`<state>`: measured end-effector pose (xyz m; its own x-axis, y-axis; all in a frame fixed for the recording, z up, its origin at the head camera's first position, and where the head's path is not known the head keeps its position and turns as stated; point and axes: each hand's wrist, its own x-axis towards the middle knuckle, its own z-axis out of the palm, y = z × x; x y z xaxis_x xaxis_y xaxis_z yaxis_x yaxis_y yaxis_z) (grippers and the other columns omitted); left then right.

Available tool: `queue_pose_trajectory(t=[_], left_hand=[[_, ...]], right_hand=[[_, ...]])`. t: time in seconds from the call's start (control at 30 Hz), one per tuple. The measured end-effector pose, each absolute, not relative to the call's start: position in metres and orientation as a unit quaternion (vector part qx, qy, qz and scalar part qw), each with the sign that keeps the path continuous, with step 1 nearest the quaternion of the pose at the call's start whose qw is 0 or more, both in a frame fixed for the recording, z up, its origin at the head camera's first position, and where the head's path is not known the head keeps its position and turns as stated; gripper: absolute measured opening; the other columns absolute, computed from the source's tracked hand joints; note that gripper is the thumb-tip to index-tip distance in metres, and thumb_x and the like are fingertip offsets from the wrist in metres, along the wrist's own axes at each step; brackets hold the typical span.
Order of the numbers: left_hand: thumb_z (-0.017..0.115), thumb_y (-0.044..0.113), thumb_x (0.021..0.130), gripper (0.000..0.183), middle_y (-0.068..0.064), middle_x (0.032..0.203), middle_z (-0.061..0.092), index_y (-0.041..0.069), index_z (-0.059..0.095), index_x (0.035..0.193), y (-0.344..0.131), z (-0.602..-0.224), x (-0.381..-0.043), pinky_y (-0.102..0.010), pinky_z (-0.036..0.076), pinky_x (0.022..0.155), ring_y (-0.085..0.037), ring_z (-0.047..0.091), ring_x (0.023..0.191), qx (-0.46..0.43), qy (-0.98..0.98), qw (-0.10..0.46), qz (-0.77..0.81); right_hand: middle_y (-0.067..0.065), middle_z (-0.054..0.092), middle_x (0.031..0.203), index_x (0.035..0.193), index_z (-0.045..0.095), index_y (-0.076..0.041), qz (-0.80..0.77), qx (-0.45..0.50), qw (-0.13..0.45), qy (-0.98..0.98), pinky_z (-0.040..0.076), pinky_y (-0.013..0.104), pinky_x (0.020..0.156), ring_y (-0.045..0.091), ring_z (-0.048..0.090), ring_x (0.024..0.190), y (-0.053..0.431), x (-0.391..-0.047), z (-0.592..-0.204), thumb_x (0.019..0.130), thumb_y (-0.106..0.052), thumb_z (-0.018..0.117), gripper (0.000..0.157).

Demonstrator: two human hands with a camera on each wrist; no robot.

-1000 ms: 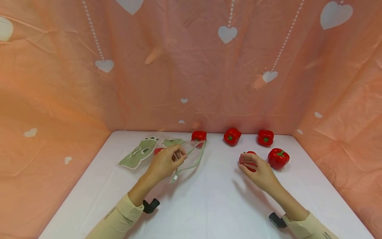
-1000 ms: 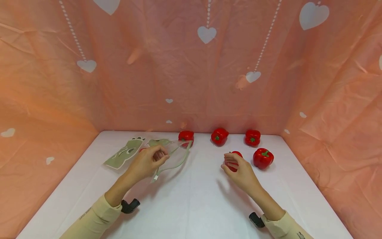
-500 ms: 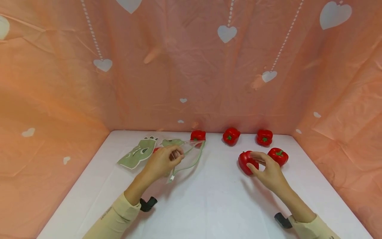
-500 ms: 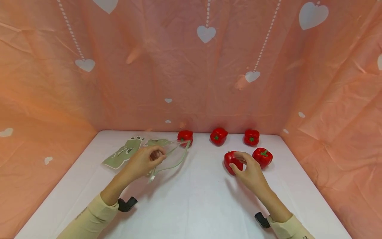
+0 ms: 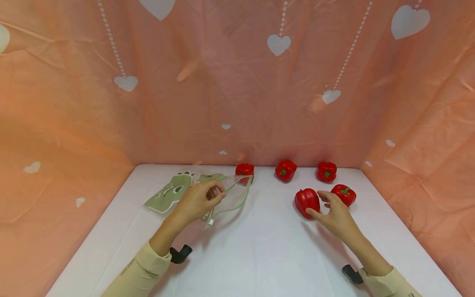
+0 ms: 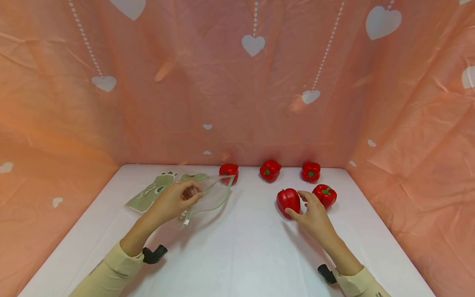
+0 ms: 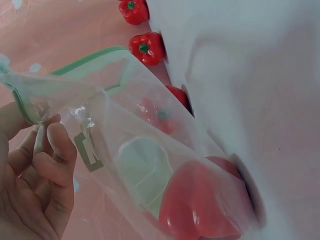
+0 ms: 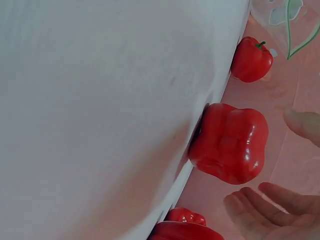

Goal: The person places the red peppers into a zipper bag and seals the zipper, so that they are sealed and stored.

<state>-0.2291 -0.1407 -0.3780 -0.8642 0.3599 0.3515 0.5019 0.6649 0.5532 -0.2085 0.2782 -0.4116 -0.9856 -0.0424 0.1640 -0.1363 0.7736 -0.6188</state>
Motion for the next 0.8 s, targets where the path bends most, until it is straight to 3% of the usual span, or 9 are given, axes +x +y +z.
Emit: queue_pose_trajectory(t=[0.37,0.8], left_hand=[[0.078,0.024,0.1,0.008,0.012,0.079,0.065,0.017,0.073,0.101,-0.142,-0.377,-0.229,-0.031,0.052,0.072,-0.005,0.061,0.074,-0.238,-0.907,0.103,-0.33],[0.079,0.023,0.1,0.008,0.013,0.08,0.066,0.017,0.073,0.101,-0.141,-0.376,-0.229,-0.03,0.052,0.074,-0.005,0.062,0.076,-0.242,-0.909,0.105,-0.323]], right_hand=[[0.034,0.058,0.136,0.151,0.04,0.01,0.31,0.014,0.005,-0.951,0.063,0.054,0.085,0.05,0.059,0.121,0.279,-0.216,-0.413,0.084,-0.04,0.092,0.099],[0.036,0.054,0.139,0.153,0.033,0.008,0.312,0.022,-0.02,-0.95,0.063,0.054,0.085,0.051,0.057,0.122,0.275,-0.219,-0.414,0.083,-0.029,0.093,0.1]])
